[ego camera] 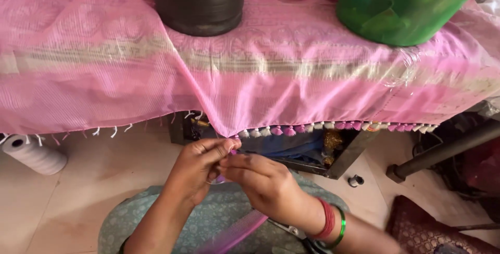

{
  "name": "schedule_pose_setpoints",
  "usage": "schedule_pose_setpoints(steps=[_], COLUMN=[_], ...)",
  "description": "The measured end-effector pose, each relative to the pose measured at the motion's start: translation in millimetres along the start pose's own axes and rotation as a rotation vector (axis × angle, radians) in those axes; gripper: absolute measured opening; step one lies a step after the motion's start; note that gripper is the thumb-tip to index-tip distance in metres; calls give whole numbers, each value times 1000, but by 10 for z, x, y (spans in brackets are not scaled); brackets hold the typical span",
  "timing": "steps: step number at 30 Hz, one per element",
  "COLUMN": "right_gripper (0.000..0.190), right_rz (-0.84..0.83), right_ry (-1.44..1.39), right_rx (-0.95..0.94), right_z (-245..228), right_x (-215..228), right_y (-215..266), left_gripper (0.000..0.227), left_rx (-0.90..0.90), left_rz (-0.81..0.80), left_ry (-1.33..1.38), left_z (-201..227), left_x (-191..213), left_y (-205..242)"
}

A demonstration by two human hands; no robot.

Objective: Tying and trimming pink tassels on the edge of a decorative cloth.

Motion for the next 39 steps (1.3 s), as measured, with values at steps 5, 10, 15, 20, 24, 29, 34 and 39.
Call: schedule_pose_setpoints(steps=[5, 10, 15, 20, 24, 29, 34, 39], right_gripper=[32, 14, 12, 14, 18, 23, 35, 34], right_rz=[55, 423, 613, 217, 120, 209, 67, -51], right_ry=[-404, -898, -1042, -607, -456, -281, -272, -974], right_rx=[-366, -516, -484, -593, -698, -484, -513, -914], right_z=[422, 845, 682, 430, 341, 134, 123, 547], right_x=[-65, 500, 608, -71, -332, -136, -283, -561], right_y=[408, 725, 499, 278, 191, 97, 93, 203], left_gripper=[22, 21, 20, 19, 17, 19, 19, 22], left_rx=[-8, -68, -105, -88, -49, -121, -97, -72], left_rz=[21, 65, -29, -13, 43, 15, 20, -65], left_ry=[149, 235, 335, 296, 277, 242, 284, 265], left_z=[-27, -66, -209, -199, 24, -149, -121, -4], left_x=[33, 110, 50, -82, -157, 50, -32, -101], left_y=[-59, -152, -136, -20, 105, 7, 33, 115])
Point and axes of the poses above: each hand's wrist, its own y-axis away from the middle knuckle, its own x-axis out of the back of the hand, z = x × y, the point moved 4 cm from there along -y, towards the middle knuckle, and after that the axes turned 11 degrees about -x, right-handed, at the moved point
